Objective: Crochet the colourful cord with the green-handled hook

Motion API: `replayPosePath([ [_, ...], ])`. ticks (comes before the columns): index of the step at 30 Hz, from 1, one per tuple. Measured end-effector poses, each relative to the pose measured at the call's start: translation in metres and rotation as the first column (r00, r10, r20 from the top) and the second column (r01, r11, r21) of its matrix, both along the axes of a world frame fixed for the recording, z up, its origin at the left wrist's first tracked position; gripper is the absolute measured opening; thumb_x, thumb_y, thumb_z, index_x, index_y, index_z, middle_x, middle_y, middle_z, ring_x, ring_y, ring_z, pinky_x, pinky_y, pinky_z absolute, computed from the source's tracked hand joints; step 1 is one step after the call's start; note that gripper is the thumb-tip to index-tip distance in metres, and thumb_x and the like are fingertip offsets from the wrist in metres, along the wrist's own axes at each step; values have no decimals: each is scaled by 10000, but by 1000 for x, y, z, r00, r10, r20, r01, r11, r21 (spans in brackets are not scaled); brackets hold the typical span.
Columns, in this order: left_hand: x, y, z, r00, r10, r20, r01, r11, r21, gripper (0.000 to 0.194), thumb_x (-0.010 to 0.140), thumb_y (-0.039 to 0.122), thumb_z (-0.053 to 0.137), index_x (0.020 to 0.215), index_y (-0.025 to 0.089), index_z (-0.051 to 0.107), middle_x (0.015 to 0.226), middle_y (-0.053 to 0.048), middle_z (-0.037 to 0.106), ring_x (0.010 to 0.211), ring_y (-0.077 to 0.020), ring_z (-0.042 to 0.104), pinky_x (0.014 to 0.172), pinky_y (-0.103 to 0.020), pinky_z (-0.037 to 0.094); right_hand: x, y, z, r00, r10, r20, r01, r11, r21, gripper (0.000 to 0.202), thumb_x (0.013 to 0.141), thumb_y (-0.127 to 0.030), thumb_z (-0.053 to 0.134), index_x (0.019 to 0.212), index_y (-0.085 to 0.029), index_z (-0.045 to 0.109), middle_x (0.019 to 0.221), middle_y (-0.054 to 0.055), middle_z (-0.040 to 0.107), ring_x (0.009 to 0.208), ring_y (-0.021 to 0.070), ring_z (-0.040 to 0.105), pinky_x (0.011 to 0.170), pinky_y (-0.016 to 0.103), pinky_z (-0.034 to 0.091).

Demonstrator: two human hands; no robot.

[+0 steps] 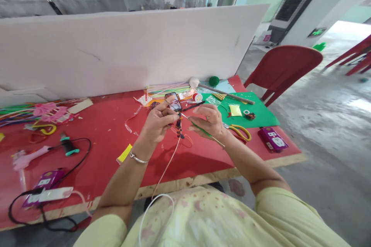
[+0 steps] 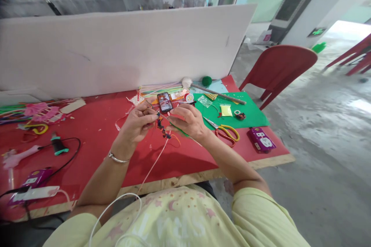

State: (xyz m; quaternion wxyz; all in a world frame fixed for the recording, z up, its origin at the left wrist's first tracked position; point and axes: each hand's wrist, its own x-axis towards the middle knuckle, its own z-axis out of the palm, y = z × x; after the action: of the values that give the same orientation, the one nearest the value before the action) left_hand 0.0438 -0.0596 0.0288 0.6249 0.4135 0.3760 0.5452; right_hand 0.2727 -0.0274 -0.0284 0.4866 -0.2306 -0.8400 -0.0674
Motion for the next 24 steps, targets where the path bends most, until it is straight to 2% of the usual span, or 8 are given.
replayPosePath([
  [3, 4, 1, -4, 999, 31, -35, -29, 998, 52, 851, 595, 191, 899, 1412, 188, 660, 696, 52, 678, 469, -39, 432, 403, -158, 290, -2, -1, -4, 998, 12, -59, -12, 1000, 5, 259, 823, -496, 837, 1046, -366, 813, 1056, 73, 671, 1007, 274, 638, 887, 471, 601],
  [6, 11, -2, -9, 972, 171, -160, -127, 959, 252, 844, 678, 198, 867, 1481, 234, 612, 764, 24, 717, 576, -80, 529, 509, -182, 414, -16, -7, -5, 980, 18, -198, -33, 997, -70, 233, 866, -498, 791, 1035, -340, 816, 1106, 82, 636, 1023, 266, 625, 895, 473, 589],
  [9, 15, -7, -16, 871, 367, -328, -192, 867, 460, 801, 742, 168, 824, 1502, 274, 596, 816, 5, 746, 627, -115, 539, 594, -220, 460, -40, -18, -4, 915, -54, -399, -61, 961, -271, 206, 977, -426, 666, 1027, -290, 812, 1166, 96, 575, 1117, 258, 590, 889, 436, 578],
  [13, 18, -9, -25, 779, 477, -408, -218, 815, 536, 781, 741, 136, 822, 1482, 274, 617, 830, -1, 752, 617, -129, 505, 600, -234, 453, -63, -25, -9, 837, -176, -518, -80, 897, -434, 290, 1032, -417, 572, 924, -260, 791, 1123, 80, 570, 1120, 235, 577, 980, 440, 553],
  [16, 21, -6, -28, 851, 423, -312, -262, 856, 445, 888, 738, 169, 840, 1559, 292, 526, 853, 11, 754, 640, -114, 537, 601, -211, 468, -68, -22, -22, 880, -187, -437, 44, 947, -318, 260, 1009, -461, 605, 1018, -257, 765, 1185, 101, 574, 1141, 257, 582, 934, 432, 566],
  [18, 21, -3, -26, 940, 304, -152, -255, 926, 278, 970, 715, 188, 857, 1597, 288, 467, 827, 23, 743, 596, -87, 537, 547, -185, 447, -68, -18, -32, 903, -196, -383, 147, 977, -152, 291, 992, -497, 624, 1104, -253, 736, 1211, 116, 577, 1125, 268, 596, 929, 447, 566],
  [21, 13, 2, -18, 995, 61, 74, -62, 998, 8, 1016, 636, 168, 891, 1570, 248, 499, 731, 59, 694, 432, -16, 376, 413, -147, 305, -64, -8, -40, 901, -147, -408, 189, 980, 64, 348, 1005, -549, 570, 1125, -256, 714, 1177, 109, 570, 1079, 264, 616, 946, 476, 560],
  [24, -1, 4, -8, 992, -59, 111, 68, 994, -82, 983, 583, 134, 906, 1501, 232, 569, 702, 73, 678, 394, 14, 297, 379, -128, 228, -53, 4, -41, 929, -44, -368, 97, 987, 129, 389, 994, -609, 548, 1116, -289, 732, 1152, 96, 553, 1065, 268, 622, 934, 490, 565],
])
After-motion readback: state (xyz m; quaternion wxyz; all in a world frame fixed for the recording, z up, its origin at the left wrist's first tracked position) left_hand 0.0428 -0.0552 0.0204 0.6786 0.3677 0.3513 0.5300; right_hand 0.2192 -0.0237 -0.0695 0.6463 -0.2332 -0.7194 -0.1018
